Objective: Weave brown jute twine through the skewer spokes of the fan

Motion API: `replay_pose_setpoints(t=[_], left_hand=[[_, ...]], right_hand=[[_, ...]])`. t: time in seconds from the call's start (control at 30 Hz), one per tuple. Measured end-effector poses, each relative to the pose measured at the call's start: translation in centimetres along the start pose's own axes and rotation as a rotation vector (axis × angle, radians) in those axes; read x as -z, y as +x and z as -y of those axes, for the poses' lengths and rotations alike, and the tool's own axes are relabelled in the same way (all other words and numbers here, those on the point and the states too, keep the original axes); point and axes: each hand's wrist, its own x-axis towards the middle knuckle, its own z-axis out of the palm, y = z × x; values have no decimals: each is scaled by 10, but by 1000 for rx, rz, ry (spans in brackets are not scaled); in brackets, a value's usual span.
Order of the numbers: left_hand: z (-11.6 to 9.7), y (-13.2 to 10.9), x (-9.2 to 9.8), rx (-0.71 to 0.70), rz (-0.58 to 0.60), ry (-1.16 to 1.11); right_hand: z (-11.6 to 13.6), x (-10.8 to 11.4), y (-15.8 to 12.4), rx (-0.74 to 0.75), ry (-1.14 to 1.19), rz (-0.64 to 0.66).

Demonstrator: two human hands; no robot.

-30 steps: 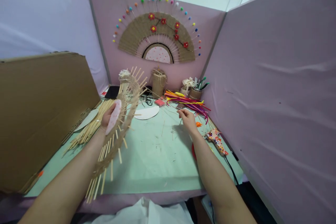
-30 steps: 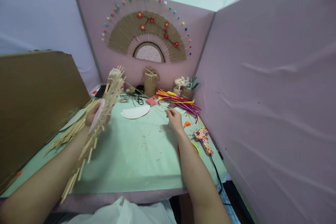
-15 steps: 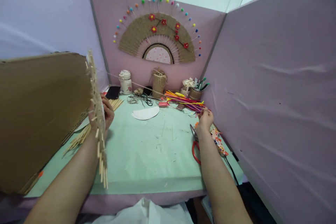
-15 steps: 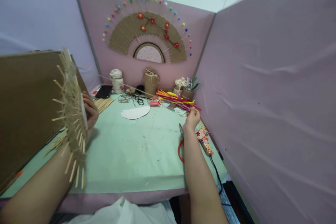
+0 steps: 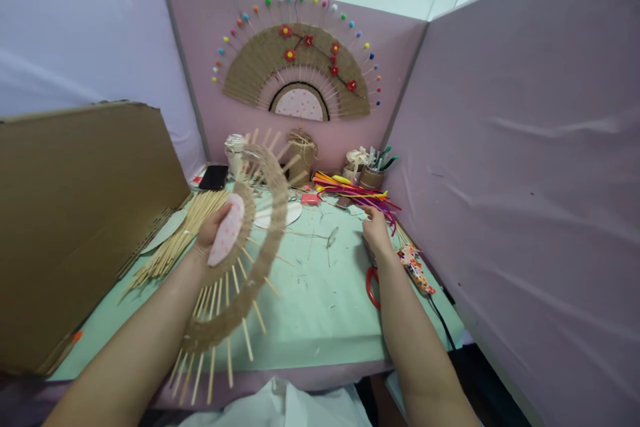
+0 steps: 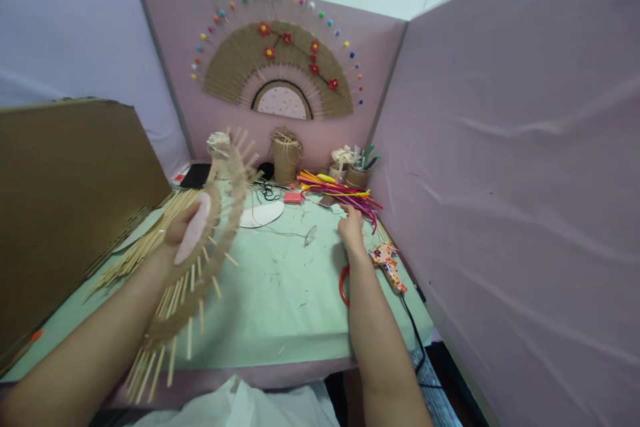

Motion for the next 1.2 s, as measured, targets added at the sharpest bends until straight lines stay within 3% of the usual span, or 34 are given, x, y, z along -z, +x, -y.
replay_pose_setpoints(t=[0.17,0.37,0.53,0.67,0.77,0.87,1.0,1.2], left_hand=[[28,1,-16,135,-102,193],[36,1,-21,180,-55,247],[35,-4,-26,191,-56,233],[36,-3,-24,215,-31,219],[37,1,-17,215,-6,215],[39,5,-11,234,15,221],[46,10,-10,259,43,242],[56,14,-14,245,68,345]], right_hand=[[32,4,-8,129,-18,11],[102,4,11,169,373,538],[125,-38,29,-26,680,772],[123,-76,25,-84,682,941],[113,-87,19,-118,624,1053],[98,-87,17,-105,605,1020],[81,-84,23,-76,615,875],[72,-83,32,-53,571,796]])
